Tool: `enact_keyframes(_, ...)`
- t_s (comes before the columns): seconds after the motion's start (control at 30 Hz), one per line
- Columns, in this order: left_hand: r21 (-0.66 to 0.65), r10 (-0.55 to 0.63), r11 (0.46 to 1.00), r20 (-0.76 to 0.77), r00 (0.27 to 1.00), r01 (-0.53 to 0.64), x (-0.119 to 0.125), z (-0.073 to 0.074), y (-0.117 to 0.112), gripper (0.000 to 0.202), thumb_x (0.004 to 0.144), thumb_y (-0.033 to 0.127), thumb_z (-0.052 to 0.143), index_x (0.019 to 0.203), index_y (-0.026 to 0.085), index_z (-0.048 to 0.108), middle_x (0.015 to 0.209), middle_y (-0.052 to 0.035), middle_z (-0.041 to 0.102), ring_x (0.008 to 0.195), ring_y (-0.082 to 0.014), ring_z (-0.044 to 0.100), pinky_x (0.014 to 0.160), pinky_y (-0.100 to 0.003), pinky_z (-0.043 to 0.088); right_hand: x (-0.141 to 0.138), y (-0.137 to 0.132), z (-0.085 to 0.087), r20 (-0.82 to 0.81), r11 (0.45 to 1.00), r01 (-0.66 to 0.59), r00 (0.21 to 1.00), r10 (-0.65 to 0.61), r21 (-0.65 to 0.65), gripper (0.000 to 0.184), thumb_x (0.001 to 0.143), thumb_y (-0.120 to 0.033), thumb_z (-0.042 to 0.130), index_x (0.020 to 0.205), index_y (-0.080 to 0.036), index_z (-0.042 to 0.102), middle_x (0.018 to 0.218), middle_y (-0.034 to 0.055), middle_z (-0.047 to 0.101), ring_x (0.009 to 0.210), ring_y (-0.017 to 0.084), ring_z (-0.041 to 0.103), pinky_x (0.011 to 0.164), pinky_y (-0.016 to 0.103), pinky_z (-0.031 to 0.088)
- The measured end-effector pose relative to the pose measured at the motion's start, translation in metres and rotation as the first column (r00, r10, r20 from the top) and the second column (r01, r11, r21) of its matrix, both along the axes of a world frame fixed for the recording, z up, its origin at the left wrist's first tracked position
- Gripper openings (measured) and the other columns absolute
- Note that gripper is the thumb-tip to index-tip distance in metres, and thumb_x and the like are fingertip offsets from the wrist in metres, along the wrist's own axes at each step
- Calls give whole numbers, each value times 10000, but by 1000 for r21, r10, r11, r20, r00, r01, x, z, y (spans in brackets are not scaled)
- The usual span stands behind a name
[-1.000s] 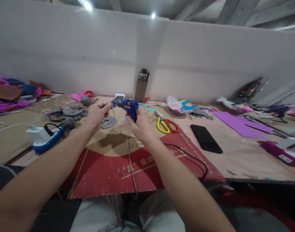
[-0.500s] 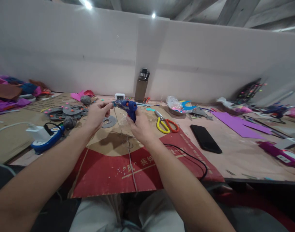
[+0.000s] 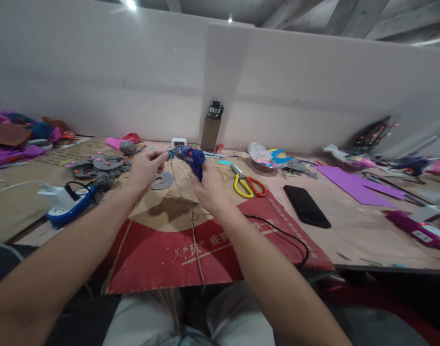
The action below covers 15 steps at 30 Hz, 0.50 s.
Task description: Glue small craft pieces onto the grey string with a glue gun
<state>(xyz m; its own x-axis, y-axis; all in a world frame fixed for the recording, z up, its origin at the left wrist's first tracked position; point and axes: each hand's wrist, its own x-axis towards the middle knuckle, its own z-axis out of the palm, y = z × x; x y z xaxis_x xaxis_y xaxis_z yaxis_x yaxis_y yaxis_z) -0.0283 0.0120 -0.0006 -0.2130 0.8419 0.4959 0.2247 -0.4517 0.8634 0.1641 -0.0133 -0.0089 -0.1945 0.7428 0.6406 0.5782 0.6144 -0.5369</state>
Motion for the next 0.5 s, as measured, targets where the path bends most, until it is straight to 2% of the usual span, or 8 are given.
enact_keyframes(0.33,9,5,1000,-6,1000,-5,0,-2,3,176,750,322,614,690,158,629,492,40,479,415,-66,397,420,-209,298,-3,-2,0,1,999,-23,1000,23,34,346,832,-289,508,1165,-195,520,946,103,641,830,247,582,748,401,458)
enact_keyframes(0.5,14,19,1000,17,1000,-19,0,-2,4,181,738,337,631,707,160,643,505,38,489,427,-68,413,423,-204,311,-2,-1,-1,-6,1000,-1,1000,1,20,336,832,-298,505,1141,-170,532,946,118,635,831,252,578,742,400,454)
